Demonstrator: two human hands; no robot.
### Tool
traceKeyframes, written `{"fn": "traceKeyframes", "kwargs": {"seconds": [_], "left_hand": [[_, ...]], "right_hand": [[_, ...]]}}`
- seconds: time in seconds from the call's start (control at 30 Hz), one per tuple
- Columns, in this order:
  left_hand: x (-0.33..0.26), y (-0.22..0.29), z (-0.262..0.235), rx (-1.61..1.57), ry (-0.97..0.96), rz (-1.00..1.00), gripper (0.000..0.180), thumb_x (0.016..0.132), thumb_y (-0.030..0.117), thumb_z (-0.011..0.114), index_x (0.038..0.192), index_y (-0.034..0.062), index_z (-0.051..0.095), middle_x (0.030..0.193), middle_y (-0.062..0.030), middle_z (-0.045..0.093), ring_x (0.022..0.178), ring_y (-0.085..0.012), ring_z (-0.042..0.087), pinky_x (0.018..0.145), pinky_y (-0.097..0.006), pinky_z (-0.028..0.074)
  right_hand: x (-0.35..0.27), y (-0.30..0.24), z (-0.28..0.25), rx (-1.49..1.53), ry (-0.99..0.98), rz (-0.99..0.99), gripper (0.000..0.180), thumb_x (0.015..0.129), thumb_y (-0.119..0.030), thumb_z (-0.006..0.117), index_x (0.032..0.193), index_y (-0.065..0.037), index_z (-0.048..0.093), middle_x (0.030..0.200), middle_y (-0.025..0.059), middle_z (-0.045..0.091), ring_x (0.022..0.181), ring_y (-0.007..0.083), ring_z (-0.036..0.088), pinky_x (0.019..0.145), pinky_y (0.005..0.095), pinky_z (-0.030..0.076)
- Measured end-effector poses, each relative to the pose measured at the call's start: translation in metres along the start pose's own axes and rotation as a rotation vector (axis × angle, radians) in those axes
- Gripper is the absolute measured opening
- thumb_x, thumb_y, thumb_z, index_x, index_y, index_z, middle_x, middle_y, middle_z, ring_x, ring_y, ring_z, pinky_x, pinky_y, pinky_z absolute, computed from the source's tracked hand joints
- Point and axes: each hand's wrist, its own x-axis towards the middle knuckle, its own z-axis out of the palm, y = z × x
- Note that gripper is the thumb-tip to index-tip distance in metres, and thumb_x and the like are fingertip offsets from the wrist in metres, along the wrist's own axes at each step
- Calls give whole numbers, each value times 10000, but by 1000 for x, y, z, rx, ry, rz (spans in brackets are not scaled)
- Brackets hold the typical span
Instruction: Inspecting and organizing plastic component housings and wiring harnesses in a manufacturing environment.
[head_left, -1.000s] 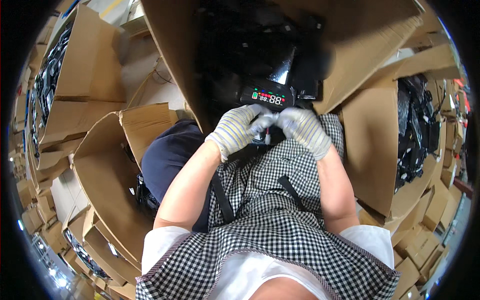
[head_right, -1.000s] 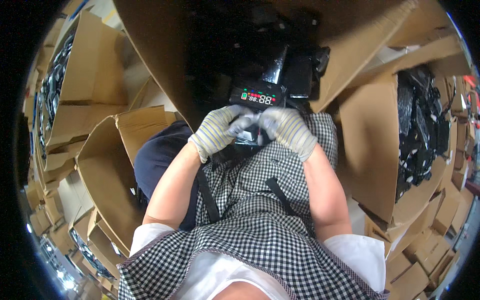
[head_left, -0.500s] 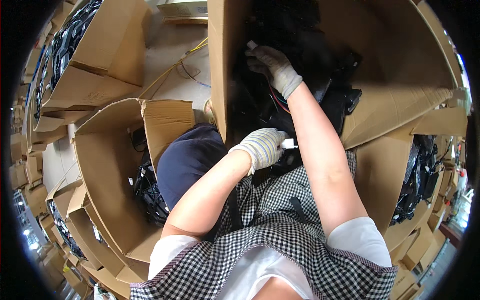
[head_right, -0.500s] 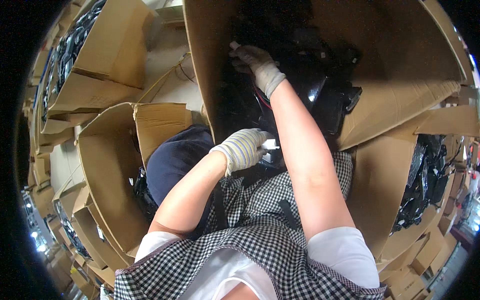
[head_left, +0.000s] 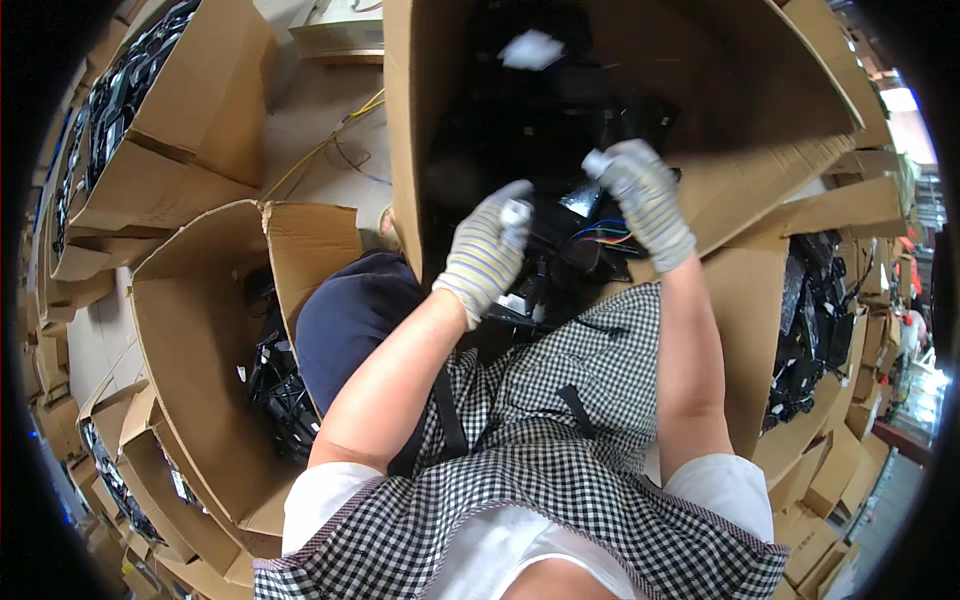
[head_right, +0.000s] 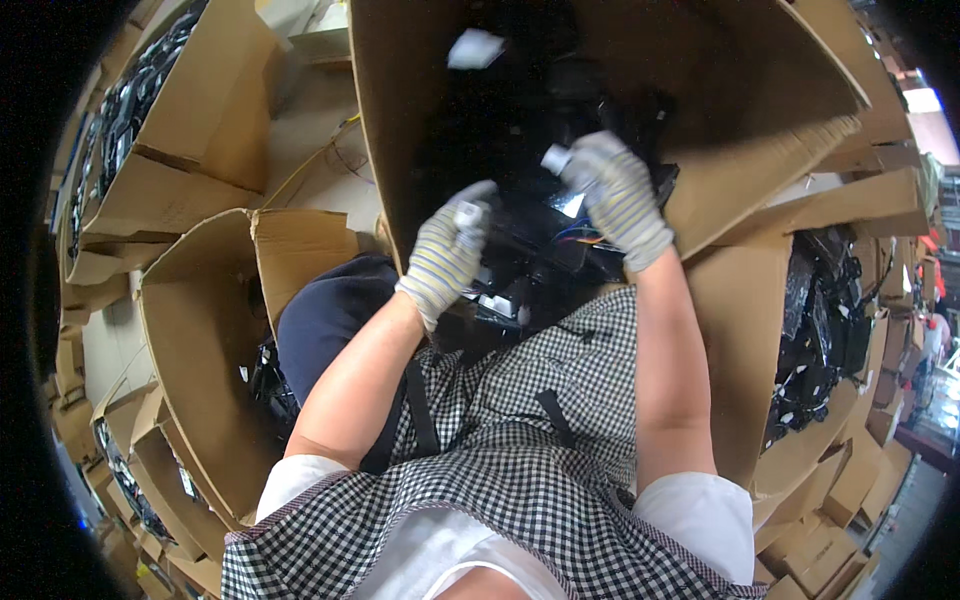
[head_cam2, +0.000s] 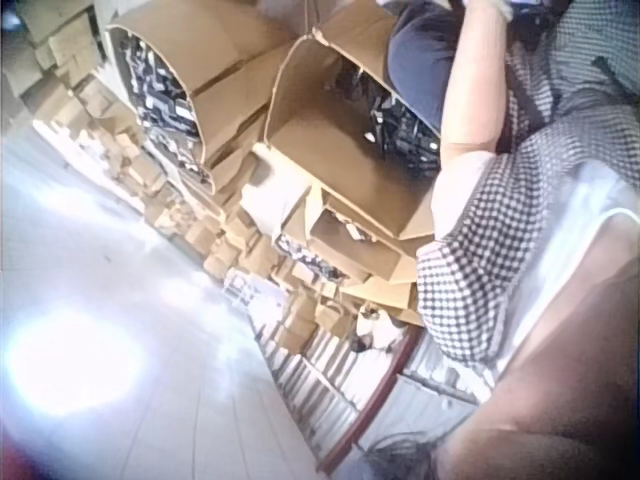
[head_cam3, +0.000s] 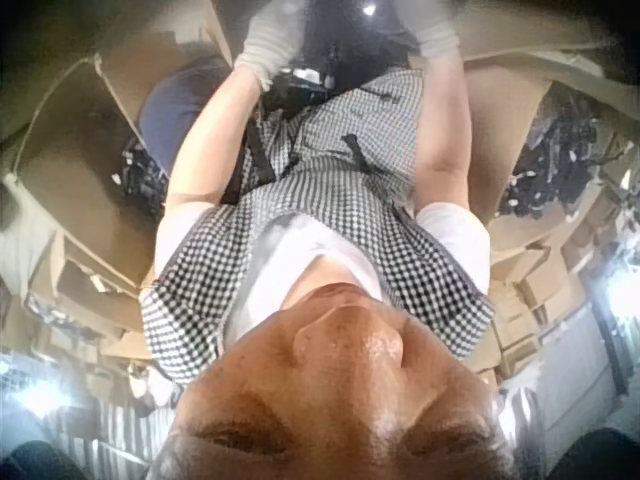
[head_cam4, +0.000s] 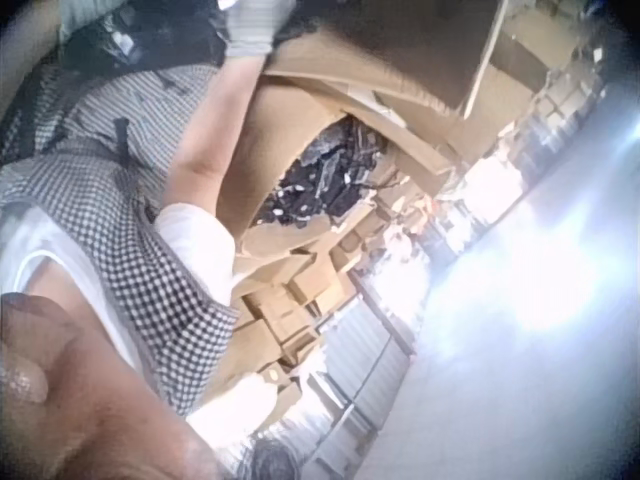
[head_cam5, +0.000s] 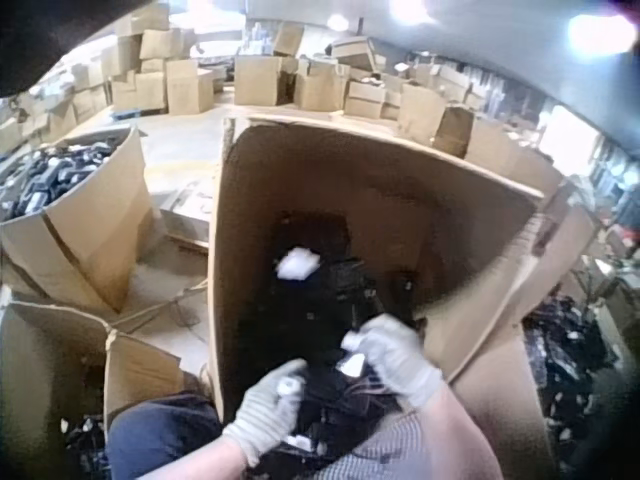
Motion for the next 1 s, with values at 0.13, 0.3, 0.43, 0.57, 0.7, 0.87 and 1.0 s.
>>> {"fn": "traceKeyframes", "kwargs": {"seconds": [0.13, 0.3, 0.43, 0.57, 0.7, 0.87, 1.0], "left_hand": [[13, -24, 0, -915, 88, -203, 474, 915, 349, 579, 1250, 31, 474, 1096, -91, 602, 1042, -165, 564, 964, -302, 437], [3, 9, 3, -860, 72, -295, 601, 884, 443, 584, 1293, 34, 419, 973, -78, 601, 895, -167, 591, 872, -332, 482], [2, 11, 2, -598, 2, -202, 542, 916, 444, 549, 1264, 34, 486, 767, 23, 509, 659, -61, 453, 661, -214, 424], [-4, 1, 6, -570, -221, -111, 308, 929, 173, 584, 1185, 3, 562, 754, 83, 494, 668, -3, 435, 644, -139, 387], [-7, -5, 5, 284, -257, 112, 457, 736, 137, 663, 1187, 142, 590, 842, -85, 630, 712, -251, 610, 650, -319, 485], [-17, 15, 5, 889, -270, 350, 503, 674, 183, 668, 1170, 139, 592, 783, -85, 608, 689, -263, 613, 616, -359, 492], [-26, 11, 9, 1082, -243, 533, 474, 698, 201, 653, 1163, 143, 582, 721, -53, 560, 648, -233, 595, 576, -349, 475]], "right_hand": [[-56, -13, 52, -127, -258, -256, 215, 785, -128, 546, 971, -80, 644, 904, 107, 598, 883, 285, 586, 757, 372, 498], [-81, -56, 89, -59, -398, 120, 155, 748, -100, 542, 841, -53, 657, 829, 93, 551, 905, 275, 532, 777, 369, 480], [-83, -59, 61, 74, -195, 57, 157, 847, -144, 564, 894, -38, 669, 952, 110, 623, 900, 277, 563, 805, 347, 482], [-61, -83, -1, 926, 46, 905, 408, 880, -439, 605, 888, -34, 659, 669, 1, 580, 513, 18, 468, 494, 162, 370], [-47, -98, -8, 1050, -24, 898, 366, 863, -395, 640, 850, -30, 659, 550, -57, 430, 448, 12, 316, 429, 171, 237], [-65, -100, 5, 1184, -41, 1116, 318, 876, -304, 625, 789, 0, 663, 515, -61, 437, 416, 7, 337, 390, 161, 219], [-92, -99, 13, 1561, -19, 1224, 311, 871, -251, 612, 755, 37, 637, 481, -53, 412, 362, 16, 325, 334, 165, 236]]}}
